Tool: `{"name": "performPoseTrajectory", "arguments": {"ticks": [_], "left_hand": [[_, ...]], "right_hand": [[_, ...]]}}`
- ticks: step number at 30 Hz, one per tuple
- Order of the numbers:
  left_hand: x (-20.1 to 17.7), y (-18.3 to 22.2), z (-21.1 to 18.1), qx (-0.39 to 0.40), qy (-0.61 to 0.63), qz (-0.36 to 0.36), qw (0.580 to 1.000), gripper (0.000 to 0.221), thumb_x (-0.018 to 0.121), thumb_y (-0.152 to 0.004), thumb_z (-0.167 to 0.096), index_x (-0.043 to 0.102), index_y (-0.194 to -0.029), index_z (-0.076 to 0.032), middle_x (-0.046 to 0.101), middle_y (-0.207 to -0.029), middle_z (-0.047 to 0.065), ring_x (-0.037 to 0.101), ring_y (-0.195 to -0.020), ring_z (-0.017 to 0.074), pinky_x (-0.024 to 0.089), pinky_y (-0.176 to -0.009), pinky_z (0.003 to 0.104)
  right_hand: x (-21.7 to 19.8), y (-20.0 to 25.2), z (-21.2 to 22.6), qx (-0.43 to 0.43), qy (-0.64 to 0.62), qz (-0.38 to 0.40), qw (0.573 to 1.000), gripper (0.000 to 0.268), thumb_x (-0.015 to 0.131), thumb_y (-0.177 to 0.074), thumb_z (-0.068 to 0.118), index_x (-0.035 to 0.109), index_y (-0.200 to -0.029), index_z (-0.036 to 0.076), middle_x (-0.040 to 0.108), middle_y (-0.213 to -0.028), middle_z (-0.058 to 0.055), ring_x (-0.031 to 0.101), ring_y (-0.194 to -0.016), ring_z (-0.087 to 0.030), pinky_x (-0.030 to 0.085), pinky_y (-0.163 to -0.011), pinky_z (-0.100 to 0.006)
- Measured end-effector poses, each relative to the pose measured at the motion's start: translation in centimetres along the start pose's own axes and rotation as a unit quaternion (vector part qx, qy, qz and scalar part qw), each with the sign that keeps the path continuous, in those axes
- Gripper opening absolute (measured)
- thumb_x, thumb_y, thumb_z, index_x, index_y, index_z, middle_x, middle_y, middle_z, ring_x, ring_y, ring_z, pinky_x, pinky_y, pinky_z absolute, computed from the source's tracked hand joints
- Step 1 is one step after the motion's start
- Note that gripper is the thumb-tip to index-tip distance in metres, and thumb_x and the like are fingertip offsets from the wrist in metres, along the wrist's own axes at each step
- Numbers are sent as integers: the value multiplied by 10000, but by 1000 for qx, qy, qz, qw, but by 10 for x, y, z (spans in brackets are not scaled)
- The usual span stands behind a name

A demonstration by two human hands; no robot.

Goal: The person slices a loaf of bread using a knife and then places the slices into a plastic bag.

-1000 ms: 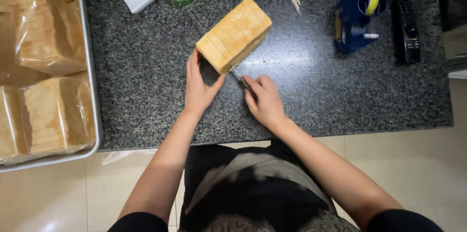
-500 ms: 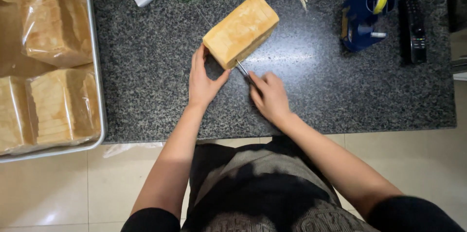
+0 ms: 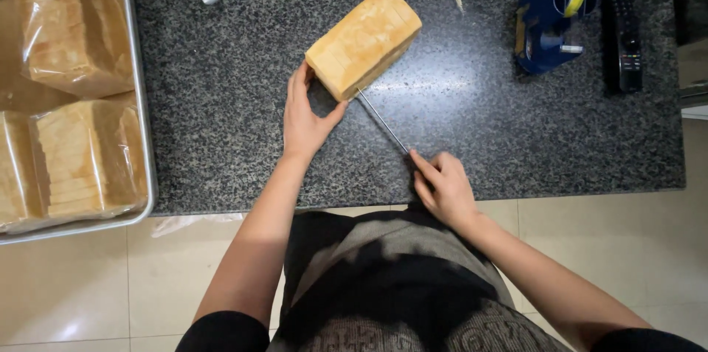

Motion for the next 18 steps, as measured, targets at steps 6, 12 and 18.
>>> {"name": "performPoseTrajectory", "arguments": {"ticks": [6, 12, 18], "left_hand": [[1, 0, 2, 10, -5, -3, 1000, 969, 918, -770, -148, 344, -1540, -17, 496, -1477, 207, 544, -1377, 345, 462, -1168, 408], [2, 2, 0, 0, -11, -1, 1000, 967, 917, -772, -146, 349, -1542, -11, 503, -1467, 200, 547, -1378, 341, 457, -1172, 408], [2, 4, 3, 6, -21, -10, 1000, 999, 910, -777, -175, 313, -1561, -7, 483, -1485, 218, 532, -1379, 351, 456, -1163, 408]], "right_hand": [[29, -66, 8, -17, 8, -25, 1000, 454, 720, -862, 84, 686, -1313, 117, 558, -868, -154, 547, -791, -350, 441, -697, -462], [42, -98, 15, -18, -27, -60, 998, 429, 699, -897, 82, 669, -1325, 98, 549, -877, -152, 552, -810, -342, 455, -738, -459], [4, -30, 9, -9, -1, -8, 1000, 450, 704, -872, 87, 679, -1321, 99, 570, -877, -143, 561, -805, -343, 457, -729, -452]]}}
Point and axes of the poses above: each hand's wrist, its own y-axis away from the middle knuckle, its own x-axis out of the palm, z = x × y, the point moved 4 cm from there along -y, towards the middle knuckle
